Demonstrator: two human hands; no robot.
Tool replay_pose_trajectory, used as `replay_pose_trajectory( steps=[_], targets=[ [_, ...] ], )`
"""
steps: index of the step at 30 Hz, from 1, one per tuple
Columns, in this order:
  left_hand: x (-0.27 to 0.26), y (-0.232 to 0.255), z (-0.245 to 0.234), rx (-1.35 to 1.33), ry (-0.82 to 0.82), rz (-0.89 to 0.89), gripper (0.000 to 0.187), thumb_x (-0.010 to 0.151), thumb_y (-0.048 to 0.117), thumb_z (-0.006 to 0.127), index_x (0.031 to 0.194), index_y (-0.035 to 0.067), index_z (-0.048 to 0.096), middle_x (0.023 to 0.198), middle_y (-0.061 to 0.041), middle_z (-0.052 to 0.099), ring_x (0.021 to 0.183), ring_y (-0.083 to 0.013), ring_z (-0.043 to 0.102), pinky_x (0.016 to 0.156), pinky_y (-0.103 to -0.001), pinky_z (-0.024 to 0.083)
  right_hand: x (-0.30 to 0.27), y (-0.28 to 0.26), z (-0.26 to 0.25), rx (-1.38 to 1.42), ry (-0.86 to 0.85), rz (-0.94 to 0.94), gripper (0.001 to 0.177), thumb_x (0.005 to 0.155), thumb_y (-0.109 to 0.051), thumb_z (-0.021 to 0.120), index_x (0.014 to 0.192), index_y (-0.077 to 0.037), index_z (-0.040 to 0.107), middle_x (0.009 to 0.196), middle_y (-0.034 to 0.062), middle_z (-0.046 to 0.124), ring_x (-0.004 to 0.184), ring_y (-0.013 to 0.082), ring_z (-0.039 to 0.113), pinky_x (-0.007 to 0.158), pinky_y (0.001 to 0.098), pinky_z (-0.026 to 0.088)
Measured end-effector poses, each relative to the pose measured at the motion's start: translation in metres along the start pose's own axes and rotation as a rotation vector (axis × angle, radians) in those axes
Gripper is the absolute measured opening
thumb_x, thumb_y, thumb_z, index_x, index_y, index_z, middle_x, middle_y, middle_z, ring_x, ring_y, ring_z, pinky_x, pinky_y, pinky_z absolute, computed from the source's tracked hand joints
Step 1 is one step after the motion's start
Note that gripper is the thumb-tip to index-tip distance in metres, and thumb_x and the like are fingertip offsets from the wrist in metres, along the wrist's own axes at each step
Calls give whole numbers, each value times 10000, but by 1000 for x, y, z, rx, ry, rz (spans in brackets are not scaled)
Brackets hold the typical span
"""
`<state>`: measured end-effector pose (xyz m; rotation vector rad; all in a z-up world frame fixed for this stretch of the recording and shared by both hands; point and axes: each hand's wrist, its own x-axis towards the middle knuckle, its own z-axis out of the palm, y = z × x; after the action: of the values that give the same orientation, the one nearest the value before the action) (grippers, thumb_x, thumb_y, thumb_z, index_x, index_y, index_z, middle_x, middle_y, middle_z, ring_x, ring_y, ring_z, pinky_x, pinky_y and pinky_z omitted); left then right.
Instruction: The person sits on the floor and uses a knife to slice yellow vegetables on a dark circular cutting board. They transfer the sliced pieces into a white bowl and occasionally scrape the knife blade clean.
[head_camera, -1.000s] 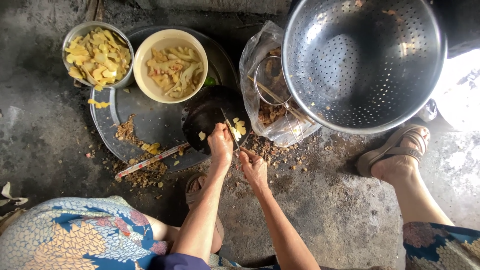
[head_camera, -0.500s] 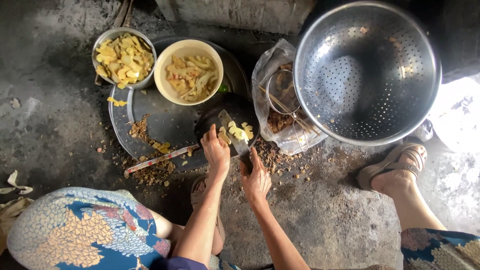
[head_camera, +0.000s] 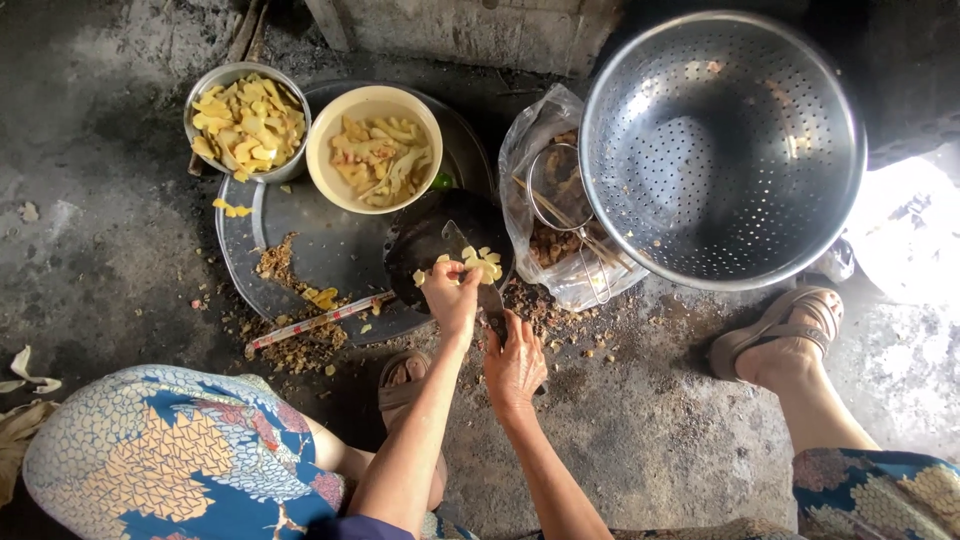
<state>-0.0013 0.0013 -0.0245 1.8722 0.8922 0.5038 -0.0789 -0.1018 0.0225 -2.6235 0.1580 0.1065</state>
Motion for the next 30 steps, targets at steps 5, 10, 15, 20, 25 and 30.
replay_pose_trajectory(
  steps=[5, 10, 15, 20, 25, 30],
  targets=[
    [4, 11, 7, -170, -46, -190, 179, 718, 187, 839, 815, 103, 715, 795, -106, 676, 756, -285, 689, 694, -415, 525, 2, 3, 5, 51, -20, 58, 343, 901, -363, 697, 1221, -279, 607, 933, 0, 651, 883, 270, 704, 767, 435, 588],
    [21, 31, -19, -733, -184, -492, 229, 795, 134, 830, 919, 145, 638, 847, -38, 646, 744, -192, 718, 645, -287, 605, 5, 22, 20, 91, -14, 72, 367, 884, -357, 717, 1225, -283, 604, 954, 15, 664, 877, 318, 714, 754, 492, 592],
    [35, 28, -31, -979, -188, -620, 253, 821, 70, 826, 991, 150, 657, 903, -95, 698, 703, -240, 736, 658, -330, 617, 6, 27, 22, 73, -13, 107, 353, 903, -364, 689, 1235, -286, 598, 978, 8, 672, 892, 307, 730, 772, 514, 609],
    [52, 18, -42, -933, -139, -523, 184, 867, 105, 809, 1028, 144, 729, 1053, -71, 738, 940, -266, 751, 768, -358, 598, 7, 34, 31, 54, -51, 125, 403, 886, -389, 690, 1263, -278, 598, 1021, 41, 681, 927, 363, 724, 794, 560, 593],
    [45, 84, -69, -826, -188, -176, 201, 909, 116, 766, 1104, 108, 722, 1142, -69, 728, 988, -156, 692, 786, -286, 555, 6, 17, 17, 72, -65, 163, 411, 877, -377, 711, 1263, -273, 615, 1058, 41, 687, 990, 351, 718, 845, 558, 587],
    [26, 152, -61, -86, 40, 954, 192, 786, -28, 767, 817, 160, 743, 1357, -71, 580, 1304, -262, 486, 1199, -522, 291, 4, -13, -11, 87, -66, 154, 402, 827, -193, 748, 1216, -216, 651, 1032, 25, 760, 720, 228, 752, 583, 394, 633]
  ],
)
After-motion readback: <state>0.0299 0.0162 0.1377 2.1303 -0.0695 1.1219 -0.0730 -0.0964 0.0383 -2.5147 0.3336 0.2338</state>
